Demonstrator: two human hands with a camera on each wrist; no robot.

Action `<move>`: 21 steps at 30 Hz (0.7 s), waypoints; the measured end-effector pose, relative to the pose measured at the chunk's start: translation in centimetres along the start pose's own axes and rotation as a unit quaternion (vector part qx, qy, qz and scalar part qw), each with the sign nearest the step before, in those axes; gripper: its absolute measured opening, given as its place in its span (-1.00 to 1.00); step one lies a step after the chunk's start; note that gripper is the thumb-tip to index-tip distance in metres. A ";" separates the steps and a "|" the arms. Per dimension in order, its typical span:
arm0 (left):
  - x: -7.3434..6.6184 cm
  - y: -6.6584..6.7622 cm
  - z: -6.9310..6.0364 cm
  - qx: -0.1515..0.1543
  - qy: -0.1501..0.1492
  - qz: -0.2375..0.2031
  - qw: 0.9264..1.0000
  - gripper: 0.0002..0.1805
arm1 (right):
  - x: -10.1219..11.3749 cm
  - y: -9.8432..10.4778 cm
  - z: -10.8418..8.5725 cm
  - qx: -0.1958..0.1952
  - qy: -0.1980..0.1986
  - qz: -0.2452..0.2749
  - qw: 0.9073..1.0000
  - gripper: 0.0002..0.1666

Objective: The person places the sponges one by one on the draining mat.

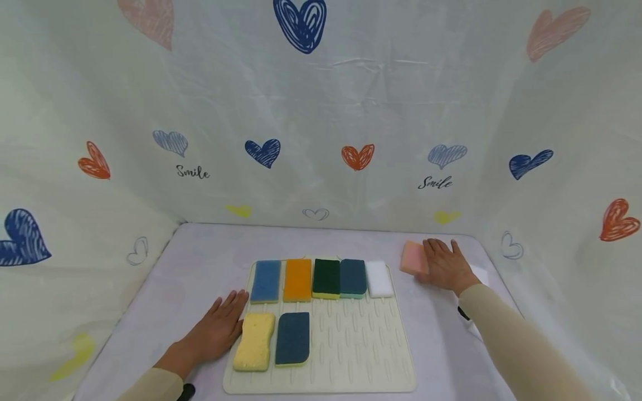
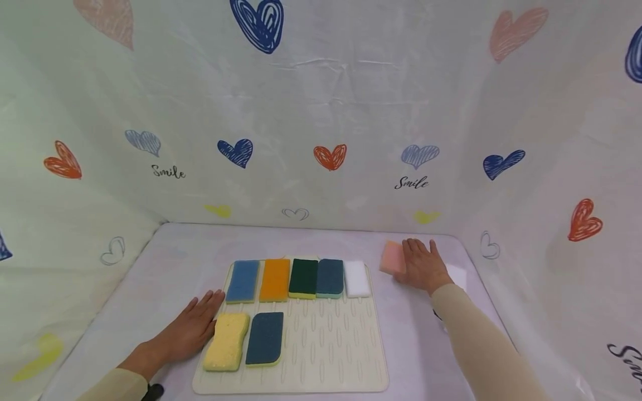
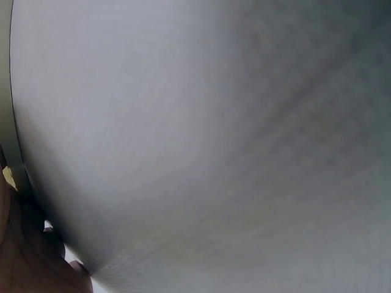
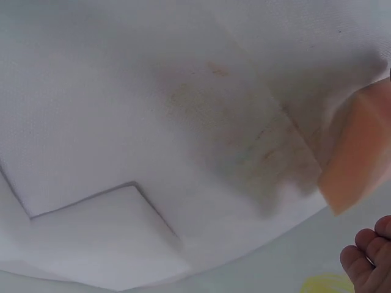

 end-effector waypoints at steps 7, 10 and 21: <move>-0.2 -0.1 0.1 0.022 0.006 0.000 1.000 -0.31 | -0.8 -1.0 0.4 0.006 -0.016 0.017 1.000 0.13; -0.2 -0.3 0.1 0.044 0.016 0.016 0.999 -0.31 | -1.1 -1.6 0.6 0.014 -0.020 0.032 0.999 0.13; -0.3 0.0 0.0 0.054 0.019 0.016 0.998 -0.31 | -0.6 -1.8 1.0 0.059 -0.043 0.072 0.995 0.11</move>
Point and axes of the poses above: each hand's wrist, its own z-axis towards the middle knuckle, its own y-axis out of the back of the hand, x = y × z, the point moved 9 cm from there along z, towards the middle knuckle, and after that the axes turned 14 degrees about z, right-handed, at the moved point
